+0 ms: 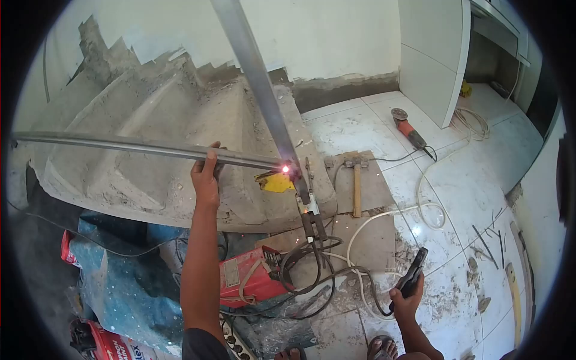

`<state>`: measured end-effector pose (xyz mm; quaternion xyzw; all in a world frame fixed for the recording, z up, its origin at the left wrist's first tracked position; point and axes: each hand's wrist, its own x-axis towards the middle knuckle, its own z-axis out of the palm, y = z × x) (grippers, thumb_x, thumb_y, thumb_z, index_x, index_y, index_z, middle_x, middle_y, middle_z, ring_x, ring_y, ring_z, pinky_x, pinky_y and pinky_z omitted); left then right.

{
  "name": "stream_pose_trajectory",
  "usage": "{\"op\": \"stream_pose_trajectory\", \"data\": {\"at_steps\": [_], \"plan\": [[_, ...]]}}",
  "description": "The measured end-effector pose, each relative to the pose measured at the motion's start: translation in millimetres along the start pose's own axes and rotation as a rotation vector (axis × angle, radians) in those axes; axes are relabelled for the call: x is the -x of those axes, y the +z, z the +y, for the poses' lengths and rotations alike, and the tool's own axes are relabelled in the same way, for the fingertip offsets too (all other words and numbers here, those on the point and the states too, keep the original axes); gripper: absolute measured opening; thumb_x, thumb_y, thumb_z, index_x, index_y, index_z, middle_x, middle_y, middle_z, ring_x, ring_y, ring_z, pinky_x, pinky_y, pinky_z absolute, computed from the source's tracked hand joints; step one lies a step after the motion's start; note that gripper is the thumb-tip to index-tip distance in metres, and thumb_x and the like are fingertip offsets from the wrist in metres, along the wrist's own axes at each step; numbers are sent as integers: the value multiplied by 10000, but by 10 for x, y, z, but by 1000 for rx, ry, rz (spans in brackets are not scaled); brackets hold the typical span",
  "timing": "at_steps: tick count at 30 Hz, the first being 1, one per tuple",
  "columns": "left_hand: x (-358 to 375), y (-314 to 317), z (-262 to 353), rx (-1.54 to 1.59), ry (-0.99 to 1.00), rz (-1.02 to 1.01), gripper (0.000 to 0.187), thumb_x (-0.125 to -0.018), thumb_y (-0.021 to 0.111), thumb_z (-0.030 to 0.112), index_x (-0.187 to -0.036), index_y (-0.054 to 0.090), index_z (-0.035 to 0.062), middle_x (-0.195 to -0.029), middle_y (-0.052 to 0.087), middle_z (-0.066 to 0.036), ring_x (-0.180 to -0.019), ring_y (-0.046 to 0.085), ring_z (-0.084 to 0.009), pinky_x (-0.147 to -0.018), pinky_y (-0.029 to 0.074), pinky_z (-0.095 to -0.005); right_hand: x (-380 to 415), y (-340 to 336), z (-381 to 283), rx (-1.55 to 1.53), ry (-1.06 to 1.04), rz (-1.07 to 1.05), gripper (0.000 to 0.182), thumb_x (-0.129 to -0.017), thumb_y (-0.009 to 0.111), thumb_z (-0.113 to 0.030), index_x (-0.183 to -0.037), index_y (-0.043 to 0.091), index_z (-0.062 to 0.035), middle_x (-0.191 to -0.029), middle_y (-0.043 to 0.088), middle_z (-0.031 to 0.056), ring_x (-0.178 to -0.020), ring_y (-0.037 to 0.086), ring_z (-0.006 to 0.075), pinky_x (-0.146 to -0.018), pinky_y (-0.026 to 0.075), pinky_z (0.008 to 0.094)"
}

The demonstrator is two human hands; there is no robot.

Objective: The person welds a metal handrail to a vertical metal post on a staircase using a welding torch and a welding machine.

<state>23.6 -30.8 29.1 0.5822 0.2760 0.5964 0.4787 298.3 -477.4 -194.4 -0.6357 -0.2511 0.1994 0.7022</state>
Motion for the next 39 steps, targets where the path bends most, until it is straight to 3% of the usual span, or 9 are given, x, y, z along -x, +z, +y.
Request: {"op": "stream_pose_trajectory", "data": {"at_steps": [1, 6, 14, 19, 24, 29, 33, 37, 39], "plan": [[6, 15, 34, -72, -23, 28, 555, -940, 655, 409, -1272, 580, -30, -1186, 637, -122, -1140, 591, -227, -1005, 450, -362, -5, -18, -108, -63, 176, -17, 1042, -685, 883, -272, -1450, 249, 41, -1104, 482, 32, -985, 477, 132, -882, 424, 309], [28, 46, 90, -82, -59, 55, 503, -936, 680, 352, -1243, 599, -37, -1182, 650, -147, -1123, 618, -226, -1017, 461, -359, -159, 21, -335, -225, 170, 36, 647, -801, 774, -237, -1268, 384, -18, -774, 532, 33, -548, 525, 97, -471, 449, 245], [41, 41, -22, 7, -55, 52, 583, -954, 644, 387, -1297, 529, -70, -1264, 598, -179, -1176, 598, -261, -1033, 458, -364, -371, -49, -485, -257, 244, 65, 601, -802, 738, -260, -1246, 407, -26, -770, 526, 26, -551, 532, 103, -487, 466, 252], [142, 51, 38, -194, -86, 152, 561, -963, 632, 376, -1304, 532, -57, -1238, 611, -152, -1134, 597, -247, -1010, 461, -355, -606, -138, -1152, -182, 301, 167, 736, -838, 686, -475, -1370, 401, -54, -756, 515, 9, -557, 519, 105, -469, 441, 253], [811, 147, 511, -338, -428, 278, 444, -972, 626, 314, -1266, 586, -17, -1187, 626, -99, -1025, 605, -172, -908, 489, -307, -663, -280, -2245, -410, 978, 290, 535, -906, 528, -618, -1180, 489, -160, -739, 533, 16, -567, 512, 142, -491, 435, 304], [1877, 379, 1479, -450, -750, 355, 374, -932, 668, 228, -1208, 598, -15, -1069, 653, -93, -891, 630, -133, -773, 526, -276, -575, -547, -3793, -467, 1244, 240, 541, -916, 466, -650, -1147, 496, -161, -728, 543, 33, -561, 526, 174, -487, 424, 330], [2437, 903, 2291, -534, -995, 227, 384, -906, 694, 204, -1208, 606, -16, -954, 669, -84, -827, 634, -140, -749, 517, -269, -615, -998, -4579, -382, 1286, 283, 406, -950, 526, -529, -1192, 479, -207, -754, 571, 52, -581, 584, 193, -482, 485, 357], [2633, 1453, 2620, -603, -1137, 81, 371, -895, 704, 193, -1183, 627, -27, -929, 690, -98, -807, 652, -156, -744, 517, -275, -1244, -1262, -5406, -74, 962, 80, 595, -832, 713, -446, -1271, 429, -163, -848, 583, 49, -600, 601, 178, -477, 511, 341], [2542, 1957, 2730, -648, -1182, -146, 377, -894, 711, 208, -1179, 635, -26, -985, 706, -118, -845, 670, -151, -757, 522, -274, -1870, -1347, -5828, -245, 926, 91, 630, -830, 707, -463, -1309, 428, -163, -839, 583, 43, -595, 598, 178, -472, 499, 337]]}}
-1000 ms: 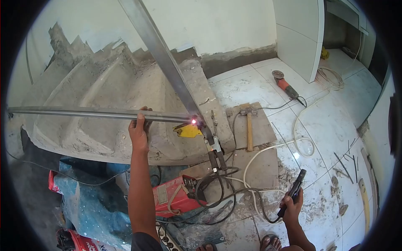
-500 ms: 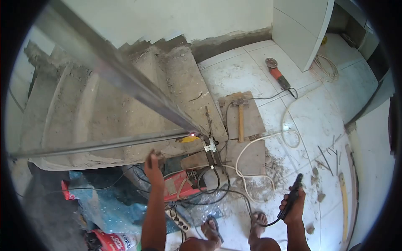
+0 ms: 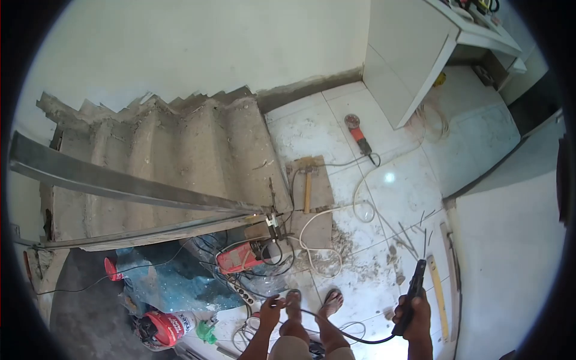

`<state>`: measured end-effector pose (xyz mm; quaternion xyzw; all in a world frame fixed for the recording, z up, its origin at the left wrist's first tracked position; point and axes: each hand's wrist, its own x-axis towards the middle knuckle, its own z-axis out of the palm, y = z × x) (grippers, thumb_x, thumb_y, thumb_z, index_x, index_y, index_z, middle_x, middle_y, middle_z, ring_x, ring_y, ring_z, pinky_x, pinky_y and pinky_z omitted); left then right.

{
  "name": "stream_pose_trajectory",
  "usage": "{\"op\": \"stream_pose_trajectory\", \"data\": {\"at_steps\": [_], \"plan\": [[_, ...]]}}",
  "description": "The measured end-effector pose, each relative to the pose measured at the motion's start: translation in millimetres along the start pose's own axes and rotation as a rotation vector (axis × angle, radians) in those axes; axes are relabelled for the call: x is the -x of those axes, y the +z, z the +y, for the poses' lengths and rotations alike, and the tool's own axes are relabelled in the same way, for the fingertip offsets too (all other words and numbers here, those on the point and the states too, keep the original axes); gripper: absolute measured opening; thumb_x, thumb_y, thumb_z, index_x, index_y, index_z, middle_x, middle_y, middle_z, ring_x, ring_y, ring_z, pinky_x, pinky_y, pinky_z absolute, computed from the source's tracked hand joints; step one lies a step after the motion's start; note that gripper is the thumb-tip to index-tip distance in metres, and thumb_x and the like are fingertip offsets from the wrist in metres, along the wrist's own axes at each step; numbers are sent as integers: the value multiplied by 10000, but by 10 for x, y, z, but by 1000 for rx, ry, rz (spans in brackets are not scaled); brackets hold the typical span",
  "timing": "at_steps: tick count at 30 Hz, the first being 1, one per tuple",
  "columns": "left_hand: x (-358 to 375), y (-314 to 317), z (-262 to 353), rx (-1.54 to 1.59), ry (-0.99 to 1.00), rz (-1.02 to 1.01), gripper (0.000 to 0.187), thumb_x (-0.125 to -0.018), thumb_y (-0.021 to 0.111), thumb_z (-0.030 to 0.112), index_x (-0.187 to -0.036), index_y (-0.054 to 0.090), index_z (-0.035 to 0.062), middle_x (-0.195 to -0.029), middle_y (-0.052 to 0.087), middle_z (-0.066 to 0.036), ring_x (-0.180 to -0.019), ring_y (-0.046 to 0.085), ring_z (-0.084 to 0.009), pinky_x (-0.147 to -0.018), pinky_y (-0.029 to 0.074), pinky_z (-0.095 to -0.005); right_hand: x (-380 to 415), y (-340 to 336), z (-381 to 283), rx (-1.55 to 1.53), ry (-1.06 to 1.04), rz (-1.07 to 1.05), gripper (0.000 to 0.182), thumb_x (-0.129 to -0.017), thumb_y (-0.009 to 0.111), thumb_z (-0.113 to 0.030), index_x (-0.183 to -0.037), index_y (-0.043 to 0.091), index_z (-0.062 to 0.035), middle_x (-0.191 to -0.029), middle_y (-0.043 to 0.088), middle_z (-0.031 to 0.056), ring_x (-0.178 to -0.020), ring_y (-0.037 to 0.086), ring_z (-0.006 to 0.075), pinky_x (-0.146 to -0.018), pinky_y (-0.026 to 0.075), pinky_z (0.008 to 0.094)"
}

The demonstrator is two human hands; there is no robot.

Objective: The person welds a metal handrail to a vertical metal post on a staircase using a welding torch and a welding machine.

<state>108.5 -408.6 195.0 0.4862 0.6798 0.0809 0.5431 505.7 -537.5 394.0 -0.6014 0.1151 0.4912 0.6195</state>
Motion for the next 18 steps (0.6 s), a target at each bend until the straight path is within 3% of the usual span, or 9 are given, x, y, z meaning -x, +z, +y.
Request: {"op": "stream_pose_trajectory", "data": {"at_steps": [1, 4, 8, 10, 11, 12, 15, 17, 18], "plan": [[40, 154, 164, -3, -40, -21, 424, -889, 726, 254, -1211, 632, -6, -1031, 713, -116, -910, 676, -149, -804, 523, -281, -34, 97, -283, -49, 34, -35, 638, -834, 687, -499, -1322, 441, -170, -844, 586, 38, -599, 600, 178, -472, 489, 333], [25, 390, 542, -431, 405, -212, 539, -869, 695, 478, -1236, 651, 86, -1126, 680, -162, -1049, 654, -307, -941, 496, -422, -51, 688, -1257, -112, 114, -169, 744, -852, 556, -669, -1356, 427, -138, -836, 558, 45, -558, 482, 154, -444, 366, 284], [92, 660, 1162, -435, 385, -96, 768, -775, 735, 574, -1358, 538, 114, -1322, 531, -224, -1243, 495, -406, -1040, 411, -484, -192, 1286, -2089, -539, 210, -577, 949, -884, 477, -720, -1528, 189, -85, -963, 422, 83, -624, 368, 160, -535, 326, 313], [-113, 802, 1317, -410, 480, 168, 918, -735, 764, 570, -1444, 406, 109, -1377, 469, -238, -1275, 464, -400, -1067, 381, -493, -359, 1562, -2450, -493, 239, -693, 964, -890, 470, -721, -1542, 159, -83, -993, 414, 85, -628, 346, 162, -563, 314, 314], [-184, 822, 1512, -505, 410, 163, 1012, -709, 780, 569, -1484, 330, 97, -1427, 417, -238, -1317, 422, -391, -1076, 368, -502, -500, 1697, -2590, -477, 259, -720, 973, -892, 480, -714, -1543, 141, -75, -988, 458, 90, -618, 409, 166, -519, 368, 308], [-337, 910, 1691, -462, 372, 193, 1012, -709, 780, 569, -1484, 330, 97, -1427, 417, -238, -1317, 422, -391, -1076, 368, -502, -703, 1877, -2685, -459, 272, -885, 1152, -799, 711, -629, -1581, 33, -123, -1275, 479, 153, -786, 608, 218, -522, 501, 289], [-835, 1125, 2037, -393, 409, 112, 947, -753, 759, 515, -1500, 325, 128, -1448, 409, -240, -1335, 407, -410, -1081, 366, -507, -1280, 2277, -3015, -340, 367, -791, 1079, -784, 755, -581, -1549, 174, -91, -1165, 542, 154, -751, 592, 193, -543, 508, 283], [-1031, 1257, 2315, -261, 224, -60, 850, -796, 726, 425, -1502, 343, 148, -1455, 416, -228, -1321, 434, -402, -1084, 379, -494, -1661, 2541, -3088, 128, -18, -604, 979, -874, 533, -691, -1533, 179, -60, -975, 513, 88, -622, 501, 170, -470, 445, 299], [-1079, 1323, 2354, -248, 203, -55, 850, -796, 726, 425, -1502, 343, 148, -1455, 416, -228, -1321, 434, -402, -1084, 379, -494, -1796, 2643, -3092, 145, 2, -609, 979, -874, 533, -691, -1533, 179, -60, -975, 513, 88, -622, 501, 170, -470, 445, 299]]}}
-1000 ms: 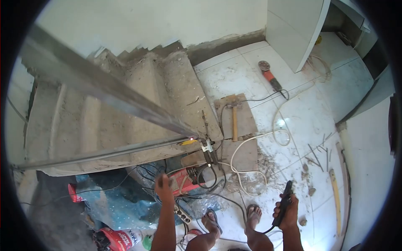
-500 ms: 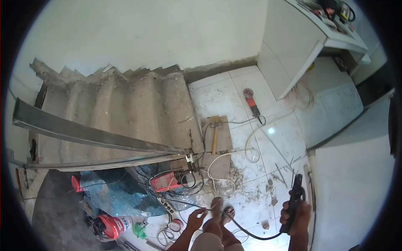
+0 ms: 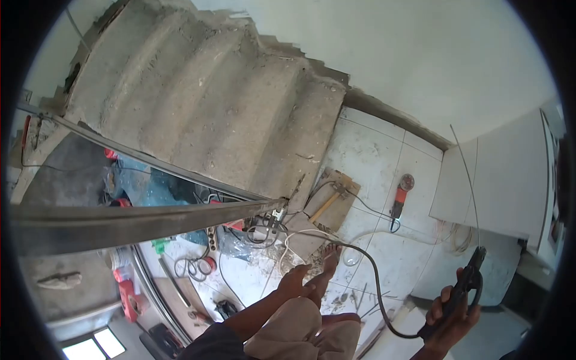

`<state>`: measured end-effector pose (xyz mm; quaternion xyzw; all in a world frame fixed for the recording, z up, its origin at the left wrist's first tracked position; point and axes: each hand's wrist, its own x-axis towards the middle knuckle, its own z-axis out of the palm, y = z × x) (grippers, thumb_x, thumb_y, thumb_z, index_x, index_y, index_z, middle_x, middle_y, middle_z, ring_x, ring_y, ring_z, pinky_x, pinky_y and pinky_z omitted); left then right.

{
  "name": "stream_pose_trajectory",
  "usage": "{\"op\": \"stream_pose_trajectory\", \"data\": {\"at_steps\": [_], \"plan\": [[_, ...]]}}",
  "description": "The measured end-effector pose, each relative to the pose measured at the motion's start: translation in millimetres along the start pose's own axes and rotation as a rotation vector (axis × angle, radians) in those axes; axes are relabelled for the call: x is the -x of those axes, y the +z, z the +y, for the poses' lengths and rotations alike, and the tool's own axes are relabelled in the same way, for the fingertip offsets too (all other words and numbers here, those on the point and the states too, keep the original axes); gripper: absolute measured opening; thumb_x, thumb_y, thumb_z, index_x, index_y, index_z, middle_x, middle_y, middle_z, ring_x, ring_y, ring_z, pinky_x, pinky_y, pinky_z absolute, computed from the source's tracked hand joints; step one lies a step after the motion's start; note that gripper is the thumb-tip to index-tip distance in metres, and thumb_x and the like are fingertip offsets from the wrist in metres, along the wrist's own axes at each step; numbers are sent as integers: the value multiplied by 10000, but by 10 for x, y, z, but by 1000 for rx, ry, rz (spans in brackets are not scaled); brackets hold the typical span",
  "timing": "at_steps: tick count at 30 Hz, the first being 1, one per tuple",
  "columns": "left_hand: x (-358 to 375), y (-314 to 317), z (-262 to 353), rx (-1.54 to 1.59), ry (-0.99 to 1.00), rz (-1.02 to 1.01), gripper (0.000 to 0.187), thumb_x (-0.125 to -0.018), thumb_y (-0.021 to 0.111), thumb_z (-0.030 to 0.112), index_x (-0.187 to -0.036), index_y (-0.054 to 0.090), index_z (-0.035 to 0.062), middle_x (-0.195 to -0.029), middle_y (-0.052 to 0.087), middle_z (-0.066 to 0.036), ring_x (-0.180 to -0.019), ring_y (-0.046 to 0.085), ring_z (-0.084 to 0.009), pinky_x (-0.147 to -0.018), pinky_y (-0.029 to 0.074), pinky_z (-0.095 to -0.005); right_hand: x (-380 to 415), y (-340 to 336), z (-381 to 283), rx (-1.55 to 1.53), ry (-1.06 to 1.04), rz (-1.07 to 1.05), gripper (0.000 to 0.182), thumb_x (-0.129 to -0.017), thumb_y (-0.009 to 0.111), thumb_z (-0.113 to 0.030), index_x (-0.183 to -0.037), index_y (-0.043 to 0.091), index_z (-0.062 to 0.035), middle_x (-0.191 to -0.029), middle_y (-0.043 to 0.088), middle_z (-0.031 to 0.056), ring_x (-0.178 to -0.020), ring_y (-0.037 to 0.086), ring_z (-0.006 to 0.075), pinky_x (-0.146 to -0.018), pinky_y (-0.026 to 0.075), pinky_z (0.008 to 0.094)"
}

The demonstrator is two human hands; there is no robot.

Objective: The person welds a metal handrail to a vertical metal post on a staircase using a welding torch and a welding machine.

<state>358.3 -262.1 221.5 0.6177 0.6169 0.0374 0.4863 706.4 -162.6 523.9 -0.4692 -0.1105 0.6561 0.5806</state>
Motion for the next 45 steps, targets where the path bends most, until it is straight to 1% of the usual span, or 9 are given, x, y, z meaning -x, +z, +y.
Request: {"op": "stream_pose_trajectory", "data": {"at_steps": [6, 17, 19, 21, 22, 24, 30, 38, 45], "plan": [[-160, 195, 38, 705, -447, 117, 566, -886, 708, 280, -1382, 509, 92, -1253, 628, -180, -1110, 645, -287, -928, 517, -386, -1058, 237, -104, 844, -239, 57, 984, -743, 774, -465, -1486, 312, -13, -976, 547, 82, -689, 588, 144, -555, 503, 280], [36, -36, -984, 888, -738, 818, 287, -989, 552, 191, -1208, 614, 16, -1047, 705, -115, -898, 694, -205, -739, 550, -340, -3881, -199, 1381, 1030, -4, -664, 1067, -654, 845, -312, -1484, 265, 21, -1357, 486, 193, -1243, 516, 283, -1027, 421, 379], [-97, -689, -822, 424, -1070, 759, 328, -1014, 505, 242, -1205, 594, -9, -1032, 701, -112, -917, 696, -217, -759, 560, -354, -4356, -393, 1630, 1118, 42, -821, 1082, -635, 850, -308, -1488, 271, 21, -1347, 494, 199, -1229, 526, 287, -1025, 427, 385], [-25, -741, -1545, 817, -907, 1238, 389, -1037, 447, 315, -1243, 585, 15, -1128, 656, -86, -1037, 623, -174, -836, 532, -338, -4924, -433, 1954, 1107, -19, -1037, 1105, -600, 857, -296, -1486, 287, 38, -1332, 508, 215, -1203, 547, 303, -1008, 452, 404], [-141, -1165, -1495, 503, -762, 1044, 430, -1042, 437, 348, -1322, 525, 33, -1214, 618, -87, -1079, 603, -176, -853, 521, -347, -5152, -470, 2099, 1106, -74, -1129, 1117, -582, 860, -300, -1475, 292, 56, -1277, 547, 210, -1157, 578, 303, -986, 467, 395], [-100, -1623, -2098, 908, -438, 1298, 529, -1039, 417, 457, -1387, 465, 62, -1261, 597, -108, -1129, 594, -217, -948, 477, -380, -5607, -691, 2475, 1070, -145, -1218, 1145, -577, 870, -334, -1472, 281, 68, -1159, 601, 171, -1021, 629, 275, -898, 512, 384], [-1042, -2719, -1564, 685, -309, 1544, 752, -999, 368, 609, -1509, 309, 58, -1444, 461, -208, -1370, 413, -325, -1123, 327, -471, -6011, -1140, 3553, 578, 352, -777, 1346, -520, 940, -536, -1499, 215, 34, -1015, 601, 114, -716, 614, 122, -601, 507, 229], [-1410, -3074, -1832, 773, -132, 1478, 536, -1018, 491, 459, -1352, 442, 42, -1119, 628, -122, -996, 614, -214, -975, 448, -390, -6168, -1135, 4068, 553, 378, -688, 1513, -343, 974, -562, -1499, 217, 53, -937, 613, 88, -623, 577, 95, -491, 443, 183], [-1652, -3124, -1956, 756, -157, 1558, 431, -998, 594, 359, -1262, 496, 33, -782, 463, 25, -637, 448, -57, -618, 433, -224, -6157, -1131, 4126, 604, 492, -731, 1504, -341, 973, -571, -1481, 236, 75, -929, 612, 74, -636, 571, 87, -522, 453, 193]]}}
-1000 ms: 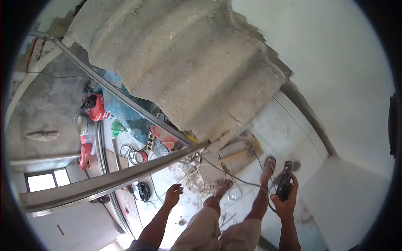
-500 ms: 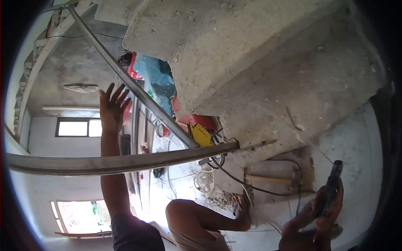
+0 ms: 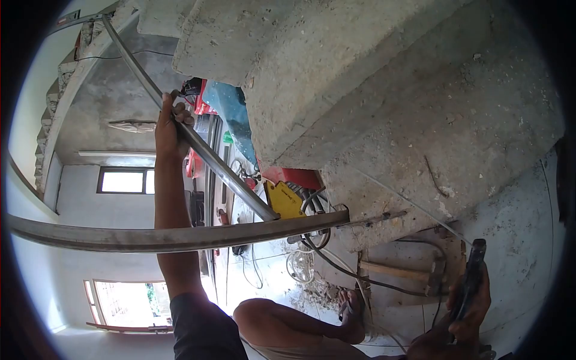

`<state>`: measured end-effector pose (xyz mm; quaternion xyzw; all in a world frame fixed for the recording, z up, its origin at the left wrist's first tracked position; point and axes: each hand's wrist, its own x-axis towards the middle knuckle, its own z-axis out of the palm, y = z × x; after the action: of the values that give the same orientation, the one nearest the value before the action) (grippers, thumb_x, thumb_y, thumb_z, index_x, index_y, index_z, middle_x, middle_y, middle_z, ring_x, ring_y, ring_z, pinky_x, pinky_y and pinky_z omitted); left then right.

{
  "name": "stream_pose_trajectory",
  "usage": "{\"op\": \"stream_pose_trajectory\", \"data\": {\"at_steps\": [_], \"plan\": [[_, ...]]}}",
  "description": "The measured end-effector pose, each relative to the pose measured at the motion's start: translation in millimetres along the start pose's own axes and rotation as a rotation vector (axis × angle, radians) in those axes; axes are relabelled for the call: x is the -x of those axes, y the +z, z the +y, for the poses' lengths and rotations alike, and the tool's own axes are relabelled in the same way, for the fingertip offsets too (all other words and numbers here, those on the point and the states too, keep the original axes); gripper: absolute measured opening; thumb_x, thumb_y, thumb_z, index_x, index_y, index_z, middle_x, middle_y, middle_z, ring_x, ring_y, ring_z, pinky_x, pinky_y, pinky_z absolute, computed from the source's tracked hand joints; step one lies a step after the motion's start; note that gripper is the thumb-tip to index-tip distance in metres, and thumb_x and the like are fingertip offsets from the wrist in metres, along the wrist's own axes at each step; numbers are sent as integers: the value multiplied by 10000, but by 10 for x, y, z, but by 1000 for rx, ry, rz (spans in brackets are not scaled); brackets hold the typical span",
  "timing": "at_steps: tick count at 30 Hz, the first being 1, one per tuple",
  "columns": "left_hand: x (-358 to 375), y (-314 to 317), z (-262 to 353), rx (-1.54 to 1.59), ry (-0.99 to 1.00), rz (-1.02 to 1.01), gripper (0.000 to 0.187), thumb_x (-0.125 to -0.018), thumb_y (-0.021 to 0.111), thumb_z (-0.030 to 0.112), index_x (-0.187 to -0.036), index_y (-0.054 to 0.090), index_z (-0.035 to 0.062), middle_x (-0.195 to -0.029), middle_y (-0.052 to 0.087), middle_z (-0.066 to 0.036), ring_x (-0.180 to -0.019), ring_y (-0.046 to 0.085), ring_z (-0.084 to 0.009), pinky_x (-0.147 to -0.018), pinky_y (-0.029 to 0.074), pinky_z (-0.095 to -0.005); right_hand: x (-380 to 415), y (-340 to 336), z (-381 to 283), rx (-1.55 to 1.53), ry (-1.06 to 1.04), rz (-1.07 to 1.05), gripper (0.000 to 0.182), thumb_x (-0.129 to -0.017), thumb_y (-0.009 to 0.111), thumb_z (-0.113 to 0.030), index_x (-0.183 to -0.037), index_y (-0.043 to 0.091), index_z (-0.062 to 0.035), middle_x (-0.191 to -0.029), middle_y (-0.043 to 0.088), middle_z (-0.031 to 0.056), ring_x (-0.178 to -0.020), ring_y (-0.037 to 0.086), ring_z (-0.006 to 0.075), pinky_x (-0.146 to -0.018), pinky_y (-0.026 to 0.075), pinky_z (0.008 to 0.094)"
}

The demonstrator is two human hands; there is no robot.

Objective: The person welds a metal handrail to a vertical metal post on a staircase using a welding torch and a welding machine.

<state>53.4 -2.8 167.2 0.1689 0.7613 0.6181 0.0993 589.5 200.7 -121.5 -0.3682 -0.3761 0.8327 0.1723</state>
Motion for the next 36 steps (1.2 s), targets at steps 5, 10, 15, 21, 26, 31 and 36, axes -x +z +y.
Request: {"op": "stream_pose_trajectory", "data": {"at_steps": [5, 10, 15, 21, 26, 31, 36], "plan": [[16, 66, -13, -53, 50, 79, 415, -997, 603, 330, -1271, 493, 38, -757, 406, 45, -611, 412, -19, -553, 381, -182, -58, -65, 139, -33, 19, -94, 1478, -376, 979, -527, -1492, 221, 77, -948, 625, 87, -663, 594, 106, -553, 473, 208], [-5, 10, -8, -121, 76, 87, 430, -994, 612, 308, -1297, 483, 32, -758, 398, 52, -611, 405, -12, -543, 368, -175, -124, -111, 231, -68, 14, -201, 1377, -479, 953, -458, -1493, 204, 96, -945, 634, 116, -664, 597, 126, -564, 479, 226], [6, 70, -55, -68, 108, 84, 467, -988, 624, 295, -1325, 470, 12, -751, 375, 60, -607, 381, 1, -538, 347, -162, -190, -131, 191, -165, -53, -152, 1354, -527, 939, -456, -1501, 174, 92, -969, 634, 149, -643, 587, 137, -568, 492, 239], [3, 65, -97, -70, 126, 152, 290, -983, 628, 311, -1137, 584, 69, -681, 376, 73, -541, 342, -10, -493, 326, -187, -223, -230, 181, -199, -168, -119, 1292, -569, 925, -469, -1502, 196, 48, -946, 639, 158, -654, 621, 163, -558, 524, 248], [5, 87, -90, -91, 109, 233, 305, -931, 697, 345, -965, 462, 154, -676, 414, 64, -525, 422, -33, -482, 410, -228, -277, -250, -61, -43, -374, -113, 914, -803, 753, -542, -1458, 330, -66, -989, 601, 123, -679, 604, 183, -502, 496, 260], [53, 130, -46, -77, 161, 207, 318, -930, 692, 349, -998, 486, 116, -665, 491, 27, -524, 500, -82, -491, 451, -268, -218, -144, -494, -47, -367, -71, 590, -963, 567, -447, -1372, 411, -51, -925, 641, 143, -687, 646, 229, -494, 541, 301], [122, -3, -56, 14, 67, 202, 431, -965, 619, 407, -1183, 511, 51, -776, 584, -57, -624, 597, -147, -571, 524, -314, -18, -6, -1245, -538, -7, -176, 546, -942, 630, -411, -1266, 435, -17, -943, 634, 132, -703, 648, 232, -569, 570, 324]]}}
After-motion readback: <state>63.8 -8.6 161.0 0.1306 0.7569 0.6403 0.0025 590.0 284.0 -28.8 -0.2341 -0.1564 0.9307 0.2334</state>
